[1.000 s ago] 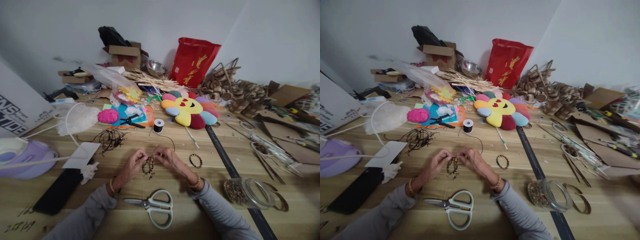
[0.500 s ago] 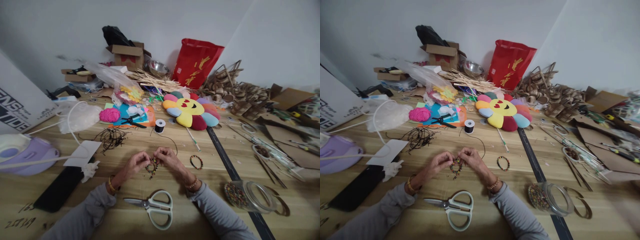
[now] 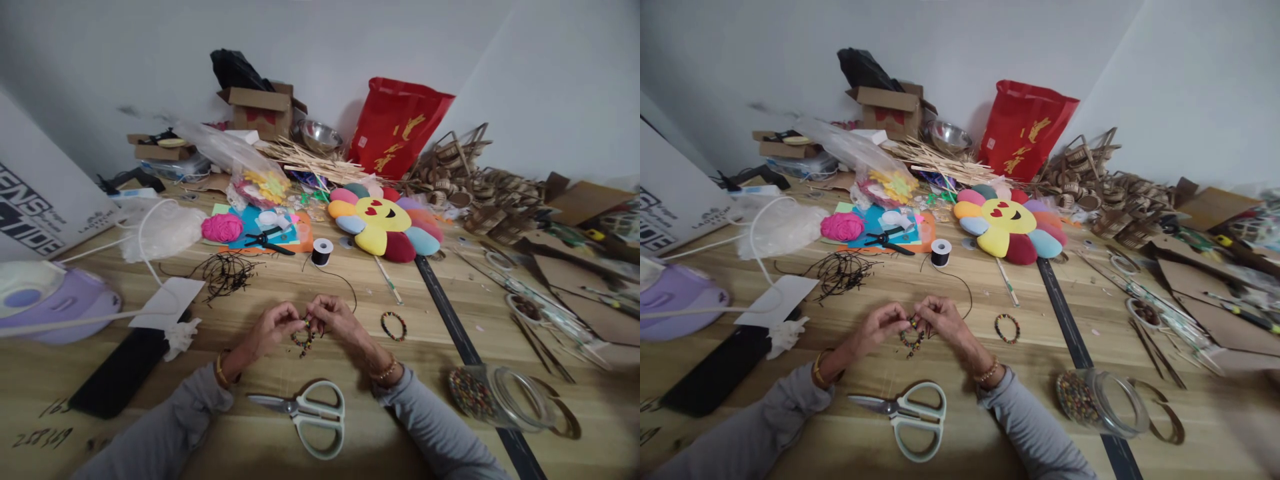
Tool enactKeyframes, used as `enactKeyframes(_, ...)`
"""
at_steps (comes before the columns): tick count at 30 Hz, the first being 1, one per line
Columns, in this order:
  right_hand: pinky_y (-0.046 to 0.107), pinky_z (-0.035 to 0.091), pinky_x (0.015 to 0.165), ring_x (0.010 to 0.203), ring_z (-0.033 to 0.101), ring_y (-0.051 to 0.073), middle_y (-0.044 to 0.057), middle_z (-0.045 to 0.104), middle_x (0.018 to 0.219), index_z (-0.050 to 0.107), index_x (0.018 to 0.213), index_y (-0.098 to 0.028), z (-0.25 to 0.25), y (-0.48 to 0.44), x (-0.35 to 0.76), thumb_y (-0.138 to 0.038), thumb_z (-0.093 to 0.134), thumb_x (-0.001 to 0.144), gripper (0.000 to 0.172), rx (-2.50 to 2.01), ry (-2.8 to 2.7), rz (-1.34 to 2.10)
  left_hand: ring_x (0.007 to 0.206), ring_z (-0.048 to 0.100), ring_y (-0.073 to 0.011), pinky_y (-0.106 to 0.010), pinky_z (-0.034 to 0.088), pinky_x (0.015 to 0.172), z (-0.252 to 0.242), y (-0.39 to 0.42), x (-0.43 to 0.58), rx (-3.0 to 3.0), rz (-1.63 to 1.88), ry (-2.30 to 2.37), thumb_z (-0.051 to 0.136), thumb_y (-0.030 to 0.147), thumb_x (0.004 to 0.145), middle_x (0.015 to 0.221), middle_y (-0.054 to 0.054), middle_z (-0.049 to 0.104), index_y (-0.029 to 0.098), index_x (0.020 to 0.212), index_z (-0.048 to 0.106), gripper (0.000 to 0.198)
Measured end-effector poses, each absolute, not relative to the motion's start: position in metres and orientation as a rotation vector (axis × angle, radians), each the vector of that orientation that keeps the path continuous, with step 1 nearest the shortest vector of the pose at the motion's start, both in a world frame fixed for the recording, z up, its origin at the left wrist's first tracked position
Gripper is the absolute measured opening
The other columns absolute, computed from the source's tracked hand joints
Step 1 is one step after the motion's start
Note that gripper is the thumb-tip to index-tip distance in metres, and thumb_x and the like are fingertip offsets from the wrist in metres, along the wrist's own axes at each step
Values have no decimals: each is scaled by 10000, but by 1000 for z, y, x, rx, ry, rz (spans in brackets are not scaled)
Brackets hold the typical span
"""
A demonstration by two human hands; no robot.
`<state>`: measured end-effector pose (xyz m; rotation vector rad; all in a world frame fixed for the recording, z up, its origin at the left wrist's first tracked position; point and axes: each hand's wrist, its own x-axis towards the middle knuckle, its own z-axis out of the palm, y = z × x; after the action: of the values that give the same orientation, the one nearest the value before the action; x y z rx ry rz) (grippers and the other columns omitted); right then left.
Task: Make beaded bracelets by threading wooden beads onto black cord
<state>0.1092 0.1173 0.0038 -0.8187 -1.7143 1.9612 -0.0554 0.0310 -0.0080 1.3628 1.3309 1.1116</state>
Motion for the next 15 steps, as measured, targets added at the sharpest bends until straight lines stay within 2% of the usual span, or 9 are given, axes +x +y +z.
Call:
enactKeyframes(3,183,379,432,409,506,69,-24,589,497,573,667,-148,4,118,109,-568,649,732,432,-807,-1721,1977,653,503,-139,-249,406,624,-13,31,-54,1465,1116,1377,609,368,769,669,1,556,154,702,541,235)
enactKeyframes(10,183,366,433,422,480,64,-30,572,510,553,623,-154,7,115,109,-509,682,730,393,-779,-1667,1949,650,499,-142,-247,402,633,-8,29,-55,1635,1077,1360,497,356,860,644,-3,555,157,660,551,287)
enactKeyframes(15,181,250,384,419,421,52,-18,583,573,479,575,-166,2,110,108,-467,696,739,405,-743,-1473,2035,709,531,-159,-253,414,672,-4,27,-53,1680,1017,1308,470,311,859,725,-24,587,161,673,551,253)
